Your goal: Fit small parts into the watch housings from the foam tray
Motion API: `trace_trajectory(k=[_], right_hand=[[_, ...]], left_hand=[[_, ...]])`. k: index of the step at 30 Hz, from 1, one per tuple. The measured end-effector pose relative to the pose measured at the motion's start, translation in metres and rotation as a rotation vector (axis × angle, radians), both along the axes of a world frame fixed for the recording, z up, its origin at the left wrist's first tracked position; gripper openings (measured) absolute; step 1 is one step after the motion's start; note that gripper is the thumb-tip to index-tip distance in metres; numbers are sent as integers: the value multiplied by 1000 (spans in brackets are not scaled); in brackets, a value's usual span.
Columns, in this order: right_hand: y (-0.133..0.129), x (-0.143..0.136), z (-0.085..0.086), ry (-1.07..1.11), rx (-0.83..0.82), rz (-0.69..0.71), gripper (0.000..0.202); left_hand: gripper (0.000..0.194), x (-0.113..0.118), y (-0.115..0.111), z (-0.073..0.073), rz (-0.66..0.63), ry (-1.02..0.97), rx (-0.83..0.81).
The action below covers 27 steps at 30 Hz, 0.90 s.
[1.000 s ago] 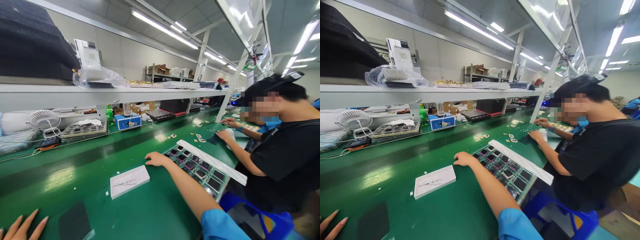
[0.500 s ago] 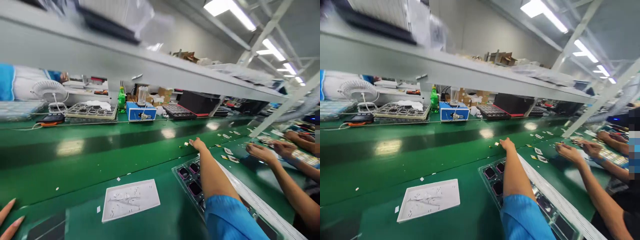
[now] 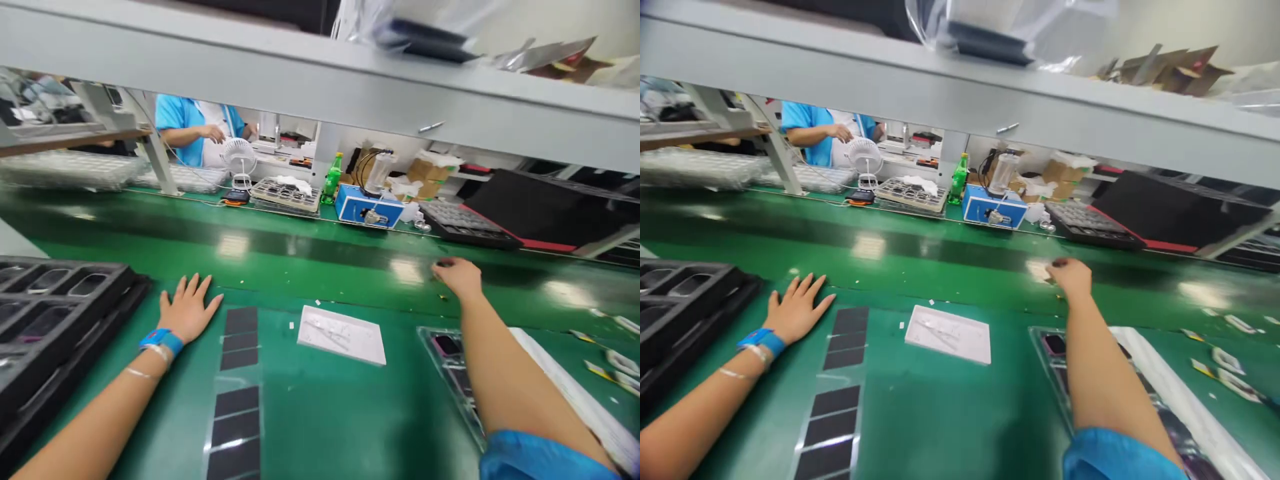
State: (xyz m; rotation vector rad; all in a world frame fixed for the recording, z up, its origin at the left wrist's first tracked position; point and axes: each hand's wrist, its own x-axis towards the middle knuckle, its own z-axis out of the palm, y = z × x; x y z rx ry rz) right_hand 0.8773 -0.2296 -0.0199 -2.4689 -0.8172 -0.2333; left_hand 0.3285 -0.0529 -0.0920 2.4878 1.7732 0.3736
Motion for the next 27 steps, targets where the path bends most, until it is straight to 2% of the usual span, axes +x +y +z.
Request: trace_trajectory(k=[2, 3, 5, 6, 8, 10, 12, 14, 17, 19, 21, 25, 27], right_hand=[[10, -51, 13, -18, 87, 62, 30], [12, -83, 18, -16, 212, 143, 33], [9, -156, 26, 42, 438, 388, 33], [5, -194, 27, 102, 524, 551, 32], [-8, -268, 25, 244, 592, 819, 32], [-18, -328, 15, 320, 610, 932, 41], [-23, -369, 2, 355, 614, 981, 55], [-23, -390, -14, 323, 609, 978, 59], [-22, -398, -33, 264, 589, 963, 56], [-22, -396, -39, 257, 582, 996, 56], [-24, -393, -41, 265, 592, 1017, 50], [-29, -390, -37, 286, 626, 972, 12], [-30, -390, -37, 319, 615, 965, 7]], left_hand=[[58, -1, -6, 5, -48, -176, 130], [55, -1, -11, 8, -77, -297, 203], [49, 1, -27, 18, -134, -588, 259], [49, 4, -38, 23, -164, -750, 201], [54, 10, -62, 32, -268, -1038, -113], [61, 15, -87, 39, -439, -1203, -575], [66, 18, -107, 43, -560, -1253, -928], [65, 19, -117, 44, -569, -1279, -1070], [58, 20, -117, 41, -487, -1299, -1077], [56, 20, -113, 40, -454, -1316, -1105], [53, 19, -110, 41, -425, -1354, -1163], [49, 17, -111, 43, -404, -1385, -1270], [51, 17, -113, 42, -415, -1383, -1264]])
